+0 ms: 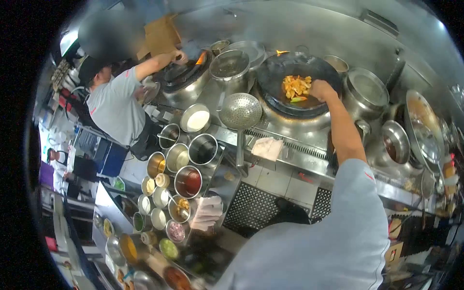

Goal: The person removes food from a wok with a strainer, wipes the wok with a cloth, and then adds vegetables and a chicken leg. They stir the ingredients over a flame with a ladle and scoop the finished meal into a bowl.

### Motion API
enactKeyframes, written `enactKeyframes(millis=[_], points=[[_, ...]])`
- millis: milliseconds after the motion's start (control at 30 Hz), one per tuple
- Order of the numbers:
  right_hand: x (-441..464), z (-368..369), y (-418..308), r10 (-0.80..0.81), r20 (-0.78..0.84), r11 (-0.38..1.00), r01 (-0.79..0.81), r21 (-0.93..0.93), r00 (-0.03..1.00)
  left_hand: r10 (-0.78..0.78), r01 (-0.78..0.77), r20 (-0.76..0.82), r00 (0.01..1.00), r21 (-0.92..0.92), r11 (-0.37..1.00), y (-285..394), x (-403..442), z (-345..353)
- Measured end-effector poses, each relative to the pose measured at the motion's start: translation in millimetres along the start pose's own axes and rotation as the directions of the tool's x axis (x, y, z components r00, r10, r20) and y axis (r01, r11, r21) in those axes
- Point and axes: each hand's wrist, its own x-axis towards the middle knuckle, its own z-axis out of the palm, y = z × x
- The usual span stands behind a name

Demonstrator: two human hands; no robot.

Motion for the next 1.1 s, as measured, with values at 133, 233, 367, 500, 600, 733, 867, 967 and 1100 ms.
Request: enactKeyframes(millis=[133, 233, 367, 500, 600, 733, 867, 967, 1100], points=[[34, 37, 0, -0.273, -0.616, 0.941, 0.338, -0.012, 0.739, -0.594, 0.596, -0.074, 0.801, 0.184, 0.781, -1, -21, 21], [-46, 65, -124, -0.359, -0.473, 0.582, 0.589, 0.56, 0.804, -0.491, 0.521, -0.195, 0.849, 0.148, 0.841, -30, -56, 86], [-224, 135, -276, -0.981, -0.175, -0.051, 0.773, 0.632, 0.078, -0.52, 0.586, -0.273, 0.809, 0.31, 0.749, -20, -97, 172], [-322, 159, -338, -0.974, -0.012, -0.205, 0.849, 0.487, -0.228, -0.545, 0.55, -0.105, 0.832, 0.29, 0.783, -15, -111, 198], [-338, 171, -370, -0.939, 0.107, -0.27, 0.891, 0.364, -0.328, -0.435, 0.427, -0.096, 0.895, 0.463, 0.776, 1, -108, 193], [-362, 183, -395, -0.894, 0.197, -0.328, 0.887, 0.326, -0.403, -0.479, 0.452, -0.134, 0.868, 0.613, 0.648, 8, -95, 161], [-389, 181, -421, -0.873, 0.189, -0.391, 0.878, 0.278, -0.449, -0.388, 0.329, -0.104, 0.916, 0.748, 0.577, 16, -81, 136], [-394, 189, -439, -0.831, 0.221, -0.449, 0.851, 0.274, -0.51, -0.397, 0.315, -0.072, 0.915, 0.743, 0.59, 22, -67, 123], [-394, 177, -453, -0.851, 0.167, -0.412, 0.831, 0.374, -0.497, -0.418, 0.366, -0.125, 0.9, 0.739, 0.566, 25, -54, 111]])
